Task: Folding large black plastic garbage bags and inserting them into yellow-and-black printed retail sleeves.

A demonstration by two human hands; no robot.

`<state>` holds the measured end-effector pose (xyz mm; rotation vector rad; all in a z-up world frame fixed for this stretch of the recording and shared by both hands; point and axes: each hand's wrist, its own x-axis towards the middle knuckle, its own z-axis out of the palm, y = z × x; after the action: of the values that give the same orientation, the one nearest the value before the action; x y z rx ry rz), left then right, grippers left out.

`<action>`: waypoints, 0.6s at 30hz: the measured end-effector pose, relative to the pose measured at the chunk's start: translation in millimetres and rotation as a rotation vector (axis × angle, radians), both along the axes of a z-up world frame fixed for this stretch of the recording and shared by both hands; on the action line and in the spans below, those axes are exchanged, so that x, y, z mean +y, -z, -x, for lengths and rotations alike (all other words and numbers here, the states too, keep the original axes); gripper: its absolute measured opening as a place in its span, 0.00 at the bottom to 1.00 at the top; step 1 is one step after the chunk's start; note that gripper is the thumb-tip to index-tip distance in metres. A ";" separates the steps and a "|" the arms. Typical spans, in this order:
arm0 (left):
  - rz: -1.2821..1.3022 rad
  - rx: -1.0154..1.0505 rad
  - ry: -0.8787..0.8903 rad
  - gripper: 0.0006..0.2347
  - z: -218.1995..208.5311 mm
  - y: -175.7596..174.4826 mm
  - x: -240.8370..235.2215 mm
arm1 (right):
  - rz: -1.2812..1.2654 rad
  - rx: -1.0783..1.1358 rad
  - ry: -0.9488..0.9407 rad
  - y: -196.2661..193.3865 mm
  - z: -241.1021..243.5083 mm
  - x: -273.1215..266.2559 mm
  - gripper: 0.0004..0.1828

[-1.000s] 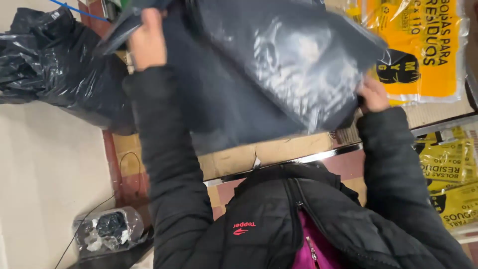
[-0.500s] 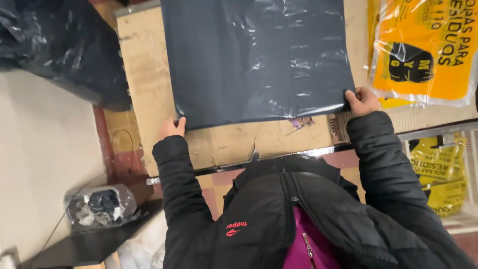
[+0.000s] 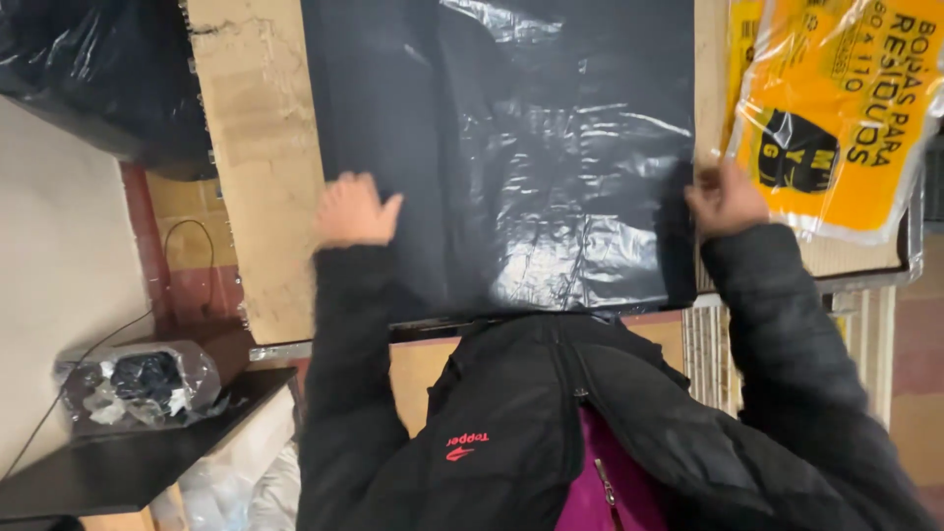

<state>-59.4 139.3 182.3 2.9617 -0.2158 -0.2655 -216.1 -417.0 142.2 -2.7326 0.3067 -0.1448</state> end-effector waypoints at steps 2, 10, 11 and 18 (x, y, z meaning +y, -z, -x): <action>0.091 -0.077 0.161 0.23 -50.0 -7.4 -65.2 | 0.032 -0.115 -0.111 -1.4 -79.8 -12.5 0.18; 0.259 -0.366 0.402 0.35 -140.4 65.2 -167.6 | -0.257 -0.085 0.261 36.2 -309.9 -51.9 0.35; 0.250 -0.361 0.396 0.35 -146.5 64.5 -164.6 | -0.265 -0.080 0.256 37.0 -323.3 -59.0 0.35; 1.294 0.012 -0.112 0.20 -207.9 128.5 -114.5 | -0.908 0.173 -0.060 37.1 -343.5 -85.5 0.21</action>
<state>148.5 24.8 53.8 1.6797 -0.1334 -0.0641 127.5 -502.5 105.1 -1.8478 0.2524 0.2057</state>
